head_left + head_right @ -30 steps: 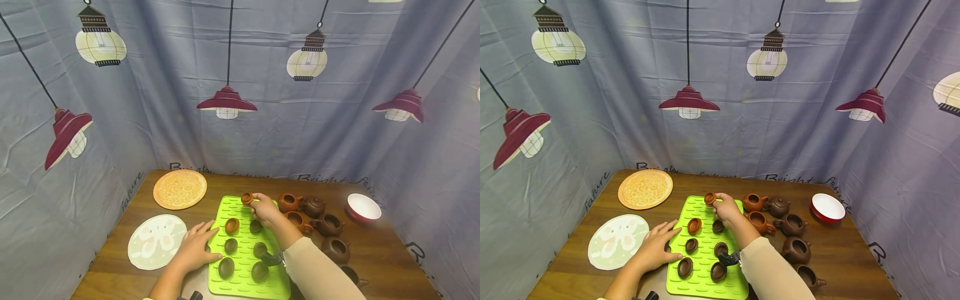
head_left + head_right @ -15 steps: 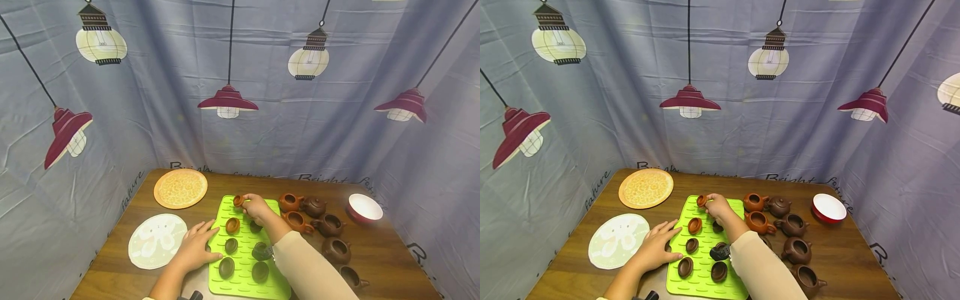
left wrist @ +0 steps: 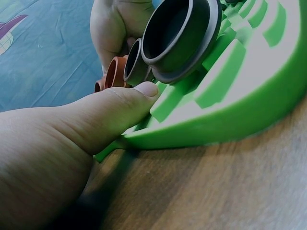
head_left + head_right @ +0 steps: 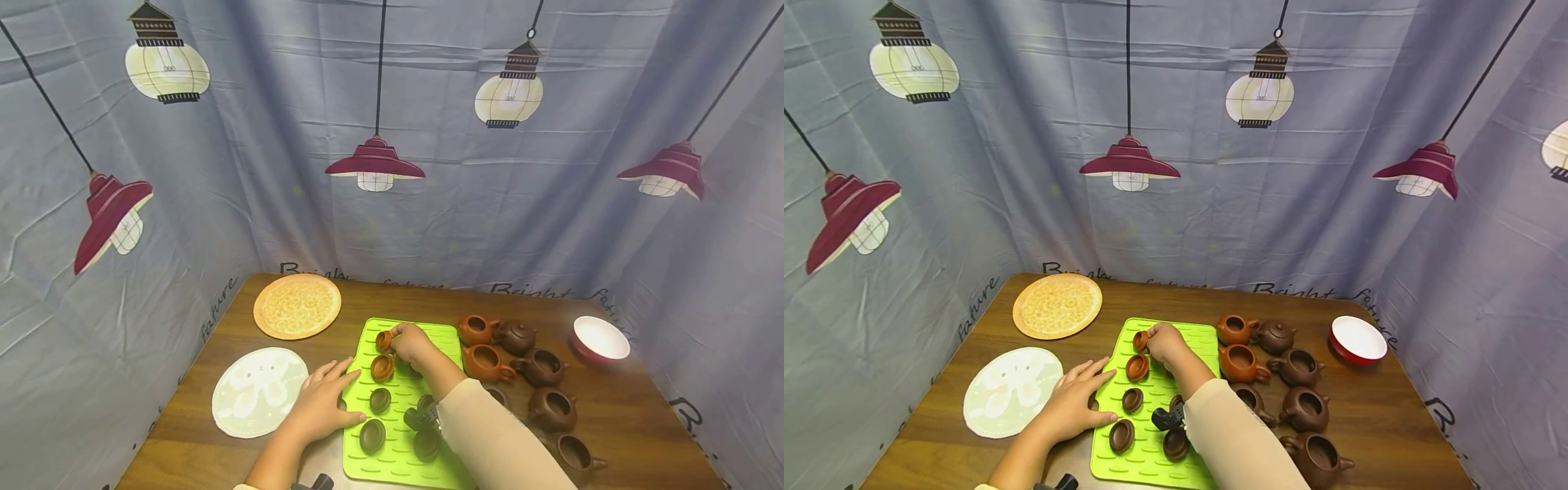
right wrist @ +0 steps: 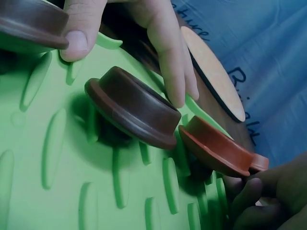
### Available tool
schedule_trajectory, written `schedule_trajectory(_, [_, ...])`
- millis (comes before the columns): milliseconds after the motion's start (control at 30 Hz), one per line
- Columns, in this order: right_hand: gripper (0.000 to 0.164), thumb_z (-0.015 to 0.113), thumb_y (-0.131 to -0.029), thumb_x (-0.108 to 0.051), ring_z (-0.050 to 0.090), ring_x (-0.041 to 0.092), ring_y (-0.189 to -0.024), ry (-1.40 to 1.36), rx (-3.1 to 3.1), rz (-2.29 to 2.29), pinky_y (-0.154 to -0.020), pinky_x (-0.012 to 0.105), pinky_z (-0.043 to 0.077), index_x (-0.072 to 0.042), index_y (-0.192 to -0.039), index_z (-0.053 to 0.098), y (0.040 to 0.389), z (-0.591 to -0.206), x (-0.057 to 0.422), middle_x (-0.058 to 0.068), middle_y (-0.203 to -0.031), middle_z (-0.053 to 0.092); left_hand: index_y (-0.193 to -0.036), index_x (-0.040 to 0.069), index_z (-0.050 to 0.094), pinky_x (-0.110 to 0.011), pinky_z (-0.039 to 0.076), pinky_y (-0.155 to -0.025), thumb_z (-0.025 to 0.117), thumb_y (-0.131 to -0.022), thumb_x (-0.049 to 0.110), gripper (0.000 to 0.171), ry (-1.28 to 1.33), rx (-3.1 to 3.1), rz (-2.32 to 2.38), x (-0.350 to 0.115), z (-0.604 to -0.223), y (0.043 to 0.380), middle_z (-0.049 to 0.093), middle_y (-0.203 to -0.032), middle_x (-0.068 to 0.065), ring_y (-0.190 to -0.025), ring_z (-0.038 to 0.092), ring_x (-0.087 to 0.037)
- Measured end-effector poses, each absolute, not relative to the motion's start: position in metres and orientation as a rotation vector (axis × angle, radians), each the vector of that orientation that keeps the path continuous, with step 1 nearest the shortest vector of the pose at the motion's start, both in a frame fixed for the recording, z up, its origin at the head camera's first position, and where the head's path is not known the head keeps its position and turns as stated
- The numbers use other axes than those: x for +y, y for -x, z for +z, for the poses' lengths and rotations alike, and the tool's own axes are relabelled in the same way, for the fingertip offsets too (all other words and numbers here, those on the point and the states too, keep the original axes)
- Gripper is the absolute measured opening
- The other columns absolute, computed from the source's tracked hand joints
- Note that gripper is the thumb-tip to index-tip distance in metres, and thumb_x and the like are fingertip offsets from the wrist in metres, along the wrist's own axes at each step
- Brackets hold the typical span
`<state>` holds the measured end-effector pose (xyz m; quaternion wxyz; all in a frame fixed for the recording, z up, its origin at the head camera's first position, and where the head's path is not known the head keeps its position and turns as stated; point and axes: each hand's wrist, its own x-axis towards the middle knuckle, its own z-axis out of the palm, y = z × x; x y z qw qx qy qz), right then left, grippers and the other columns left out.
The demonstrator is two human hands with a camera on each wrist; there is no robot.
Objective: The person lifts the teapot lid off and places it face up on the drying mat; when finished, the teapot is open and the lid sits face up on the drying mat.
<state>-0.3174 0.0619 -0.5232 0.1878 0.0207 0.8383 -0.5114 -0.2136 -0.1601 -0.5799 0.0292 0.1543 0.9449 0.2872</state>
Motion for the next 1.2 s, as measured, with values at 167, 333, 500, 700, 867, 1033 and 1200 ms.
schedule_trajectory(167, [0.015,0.056,-0.102,0.002,0.046,0.012,-0.06,-0.079,2.374,-1.416,-0.052,0.024,0.035,-0.003,-0.108,0.069,0.318,-0.523,0.062,0.012,-0.091,0.072,-0.152,0.025,0.056,-0.074,0.022,-0.12,0.082,-0.076,0.07,0.092,-0.478,2.914,0.89,-0.16,-0.579,0.213,0.034,-0.171,0.0,-0.156,0.028,-0.04])
schedule_trajectory(333, [0.022,0.054,-0.099,0.007,0.044,0.012,-0.058,-0.083,2.407,-1.387,-0.051,0.024,0.034,-0.003,-0.111,0.069,0.319,-0.523,0.062,0.011,-0.088,0.071,-0.152,0.024,0.057,-0.074,0.022,-0.12,0.081,-0.076,0.07,0.092,-0.485,2.909,0.906,-0.159,-0.578,0.213,0.034,-0.171,0.0,-0.156,0.028,-0.041])
schedule_trajectory(500, [0.03,0.049,-0.097,0.011,0.046,0.014,-0.058,-0.086,2.406,-1.387,-0.051,0.024,0.035,-0.001,-0.119,0.066,0.318,-0.522,0.061,0.01,-0.086,0.07,-0.152,0.024,0.056,-0.074,0.022,-0.12,0.081,-0.076,0.07,0.092,-0.48,2.905,0.906,-0.159,-0.578,0.213,0.033,-0.171,0.0,-0.156,0.027,-0.041])
schedule_trajectory(700, [0.036,0.041,-0.1,0.011,0.057,0.02,-0.069,-0.133,2.318,-1.522,-0.059,0.027,0.043,0.006,-0.132,0.055,0.316,-0.52,0.065,0.015,-0.089,0.066,-0.152,0.024,0.057,-0.073,0.022,-0.121,0.083,-0.076,0.068,0.091,-0.475,2.912,0.899,-0.16,-0.576,0.213,0.034,-0.171,-0.001,-0.156,0.028,-0.04])
schedule_trajectory(867, [0.036,0.039,-0.102,0.008,0.061,0.022,-0.075,-0.124,2.276,-1.612,-0.06,0.025,0.044,0.008,-0.136,0.052,0.317,-0.516,0.071,0.019,-0.1,0.065,-0.152,0.024,0.056,-0.074,0.021,-0.121,0.084,-0.076,0.066,0.091,-0.458,2.899,0.913,-0.159,-0.574,0.212,0.033,-0.172,0.0,-0.156,0.027,-0.04])
schedule_trajectory(1033, [0.035,0.042,-0.106,-0.001,0.061,0.022,-0.077,-0.113,2.222,-1.713,-0.065,0.029,0.045,0.004,-0.139,0.055,0.317,-0.509,0.081,0.022,-0.112,0.067,-0.152,0.023,0.057,-0.074,0.021,-0.12,0.085,-0.076,0.065,0.091,-0.46,2.898,0.925,-0.158,-0.573,0.211,0.033,-0.171,-0.001,-0.156,0.027,-0.041])
schedule_trajectory(1200, [0.031,0.045,-0.11,-0.011,0.063,0.028,-0.085,-0.107,2.259,-1.722,-0.075,0.041,0.052,-0.002,-0.136,0.059,0.316,-0.497,0.105,0.023,-0.121,0.064,-0.152,0.02,0.057,-0.075,0.021,-0.12,0.085,-0.077,0.063,0.091,-0.48,2.889,0.942,-0.158,-0.571,0.209,0.034,-0.171,-0.003,-0.155,0.027,-0.042])
